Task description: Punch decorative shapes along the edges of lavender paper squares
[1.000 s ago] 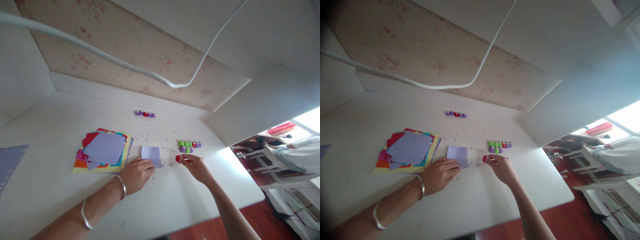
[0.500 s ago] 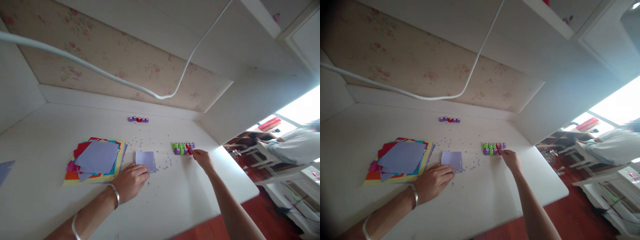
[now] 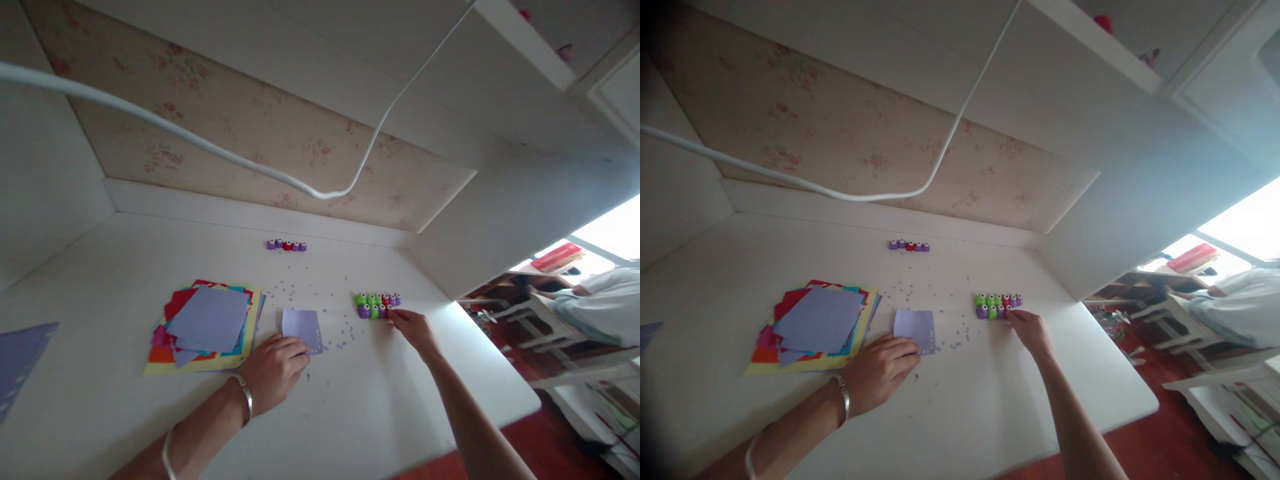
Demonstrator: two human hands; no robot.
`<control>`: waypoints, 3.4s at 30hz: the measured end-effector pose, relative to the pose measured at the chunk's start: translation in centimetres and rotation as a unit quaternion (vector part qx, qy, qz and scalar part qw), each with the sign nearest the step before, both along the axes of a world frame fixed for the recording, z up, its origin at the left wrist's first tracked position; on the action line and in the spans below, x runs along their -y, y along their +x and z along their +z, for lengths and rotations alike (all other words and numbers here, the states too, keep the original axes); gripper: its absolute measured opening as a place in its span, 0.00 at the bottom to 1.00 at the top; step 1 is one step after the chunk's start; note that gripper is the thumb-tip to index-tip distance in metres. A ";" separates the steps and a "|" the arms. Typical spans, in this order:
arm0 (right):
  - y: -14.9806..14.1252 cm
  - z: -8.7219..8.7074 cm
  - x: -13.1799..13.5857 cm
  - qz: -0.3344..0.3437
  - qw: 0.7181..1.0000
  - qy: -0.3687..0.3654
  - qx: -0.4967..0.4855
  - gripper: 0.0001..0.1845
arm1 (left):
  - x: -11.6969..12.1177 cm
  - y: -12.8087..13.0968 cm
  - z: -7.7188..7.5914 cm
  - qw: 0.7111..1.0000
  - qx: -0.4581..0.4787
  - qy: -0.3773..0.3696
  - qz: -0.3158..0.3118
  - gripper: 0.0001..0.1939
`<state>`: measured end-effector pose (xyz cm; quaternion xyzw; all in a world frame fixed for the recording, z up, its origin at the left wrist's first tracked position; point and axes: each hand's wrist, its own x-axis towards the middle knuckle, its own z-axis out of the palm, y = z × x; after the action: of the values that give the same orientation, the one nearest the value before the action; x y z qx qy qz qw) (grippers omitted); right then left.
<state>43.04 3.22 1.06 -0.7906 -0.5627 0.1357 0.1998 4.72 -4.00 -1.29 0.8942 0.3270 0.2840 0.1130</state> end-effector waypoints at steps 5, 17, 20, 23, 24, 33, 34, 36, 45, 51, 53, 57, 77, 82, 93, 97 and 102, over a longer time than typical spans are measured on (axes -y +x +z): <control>-0.2 0.4 -0.3 0.007 1.000 -0.001 0.007 0.20 | 0.0 0.0 0.0 1.000 -0.002 -0.009 0.006 0.09; -12.4 3.9 -3.2 0.213 0.975 0.053 0.016 0.20 | 0.0 -0.1 -0.6 0.999 -0.001 -0.033 -0.006 0.09; -17.9 2.5 -6.9 0.314 0.947 0.046 0.040 0.24 | 0.1 -0.2 -0.1 0.999 -0.016 -0.037 -0.005 0.09; -21.5 1.3 -11.0 0.331 0.940 0.045 0.065 0.31 | 0.4 -0.5 0.5 0.998 -0.041 -0.038 0.022 0.09; -22.3 1.1 -12.3 0.336 0.938 0.046 0.076 0.34 | 0.4 -0.6 0.6 0.998 -0.048 -0.039 0.031 0.10; -23.7 0.4 -18.1 0.348 0.927 0.019 0.142 0.36 | 0.5 -1.2 0.4 0.996 -0.054 -0.048 0.051 0.14; -23.4 0.4 -18.1 0.344 0.927 0.019 0.146 0.34 | 0.5 -1.2 0.2 0.996 -0.052 -0.051 0.053 0.14; -22.9 0.5 -17.5 0.335 0.930 0.021 0.151 0.28 | 0.4 -1.2 0.0 0.995 -0.049 -0.059 0.058 0.15; -18.6 1.0 -10.6 0.311 0.943 0.064 0.098 0.14 | 0.1 -1.1 -0.4 0.997 -0.004 -0.053 0.059 0.18; -16.1 -0.3 -2.3 0.283 0.954 0.095 -0.018 0.14 | 0.3 -1.2 -0.5 0.996 0.016 -0.064 0.062 0.23; -15.8 -0.8 -0.3 0.261 0.954 0.121 -0.084 0.15 | 0.3 -1.1 -0.5 0.995 0.013 -0.067 0.066 0.23; -16.0 -1.5 1.3 0.272 0.943 0.154 -0.115 0.15 | 0.3 -1.0 -0.4 0.996 0.009 -0.048 0.071 0.22; -15.1 -1.8 1.1 0.187 0.941 0.173 -0.222 0.18 | 1.3 -0.2 0.8 0.995 -0.025 0.025 0.093 0.17; -15.1 -0.9 1.6 0.302 0.923 0.137 -0.196 0.17 | 1.1 -0.3 0.7 0.994 -0.039 0.023 0.101 0.15; -15.3 -0.7 1.4 0.344 0.907 0.133 -0.204 0.11 | 0.9 -0.1 1.2 0.990 -0.059 0.041 0.125 0.11; -15.3 -0.7 1.5 0.343 0.907 0.134 -0.204 0.12 | 0.5 -0.1 1.0 0.989 -0.034 0.035 0.141 0.11; -15.3 -1.0 1.4 0.344 0.907 0.123 -0.210 0.13 | 0.4 0.0 0.8 0.992 -0.026 0.021 0.125 0.09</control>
<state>27.76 1.81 0.06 -0.4706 -0.7570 0.2882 0.3499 4.72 -4.42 -0.48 0.8554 0.4330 0.2799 0.0491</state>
